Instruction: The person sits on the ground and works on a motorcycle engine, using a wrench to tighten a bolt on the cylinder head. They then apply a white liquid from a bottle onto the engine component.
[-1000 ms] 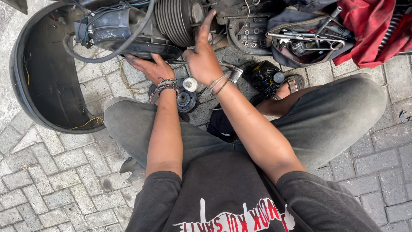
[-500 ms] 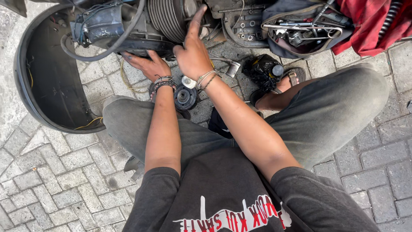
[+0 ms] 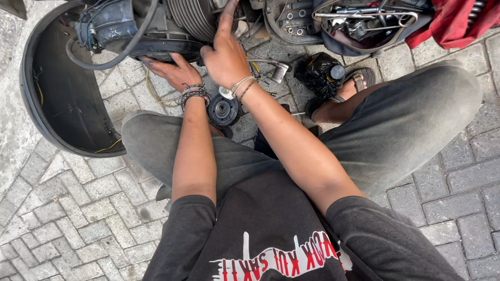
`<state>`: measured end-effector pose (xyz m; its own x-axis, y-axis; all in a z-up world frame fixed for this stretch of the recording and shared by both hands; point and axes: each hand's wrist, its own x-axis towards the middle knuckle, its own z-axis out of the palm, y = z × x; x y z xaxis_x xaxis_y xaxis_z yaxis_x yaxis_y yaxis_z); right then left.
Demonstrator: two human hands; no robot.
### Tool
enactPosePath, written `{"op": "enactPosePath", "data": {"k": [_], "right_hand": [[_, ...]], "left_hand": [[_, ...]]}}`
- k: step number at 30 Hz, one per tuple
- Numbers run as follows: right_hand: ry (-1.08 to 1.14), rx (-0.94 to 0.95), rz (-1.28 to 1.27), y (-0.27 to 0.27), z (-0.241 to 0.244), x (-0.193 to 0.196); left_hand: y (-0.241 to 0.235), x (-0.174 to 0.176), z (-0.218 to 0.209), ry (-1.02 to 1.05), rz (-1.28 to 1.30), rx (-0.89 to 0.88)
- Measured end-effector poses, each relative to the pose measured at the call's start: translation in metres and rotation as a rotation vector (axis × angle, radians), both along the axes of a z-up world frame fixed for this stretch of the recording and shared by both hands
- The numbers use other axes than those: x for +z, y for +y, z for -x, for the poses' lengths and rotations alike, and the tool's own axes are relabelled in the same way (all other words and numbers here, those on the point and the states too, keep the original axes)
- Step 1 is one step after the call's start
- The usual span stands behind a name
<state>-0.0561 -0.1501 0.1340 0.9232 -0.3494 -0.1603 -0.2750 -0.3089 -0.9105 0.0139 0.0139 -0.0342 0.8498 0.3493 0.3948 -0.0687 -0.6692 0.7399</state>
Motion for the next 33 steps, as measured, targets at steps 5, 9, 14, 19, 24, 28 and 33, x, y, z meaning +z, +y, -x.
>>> {"op": "enactPosePath", "data": {"k": [5, 9, 14, 19, 24, 28, 33], "right_hand": [[0.078, -0.011, 0.020, -0.015, -0.011, 0.011], [0.122, -0.077, 0.039, -0.037, -0.023, -0.037], [-0.109, -0.040, 0.297, -0.028, 0.013, -0.025], [-0.373, -0.263, 0.313, -0.009, 0.031, -0.059], [-0.466, -0.479, 0.033, -0.036, 0.054, -0.031], [-0.576, -0.434, -0.089, -0.072, 0.033, -0.020], [-0.502, -0.411, 0.247, -0.079, -0.008, -0.037]], "left_hand": [[0.002, -0.004, 0.001, 0.038, -0.002, 0.029], [0.001, -0.001, 0.000, 0.063, 0.021, 0.026], [0.007, -0.002, 0.001, 0.076, -0.016, 0.021], [0.007, 0.001, 0.002, 0.052, -0.015, 0.006], [0.003, 0.010, 0.005, 0.106, 0.004, -0.016], [0.005, 0.003, 0.005, 0.069, -0.022, -0.019], [0.006, 0.001, 0.003, 0.073, -0.032, -0.027]]}}
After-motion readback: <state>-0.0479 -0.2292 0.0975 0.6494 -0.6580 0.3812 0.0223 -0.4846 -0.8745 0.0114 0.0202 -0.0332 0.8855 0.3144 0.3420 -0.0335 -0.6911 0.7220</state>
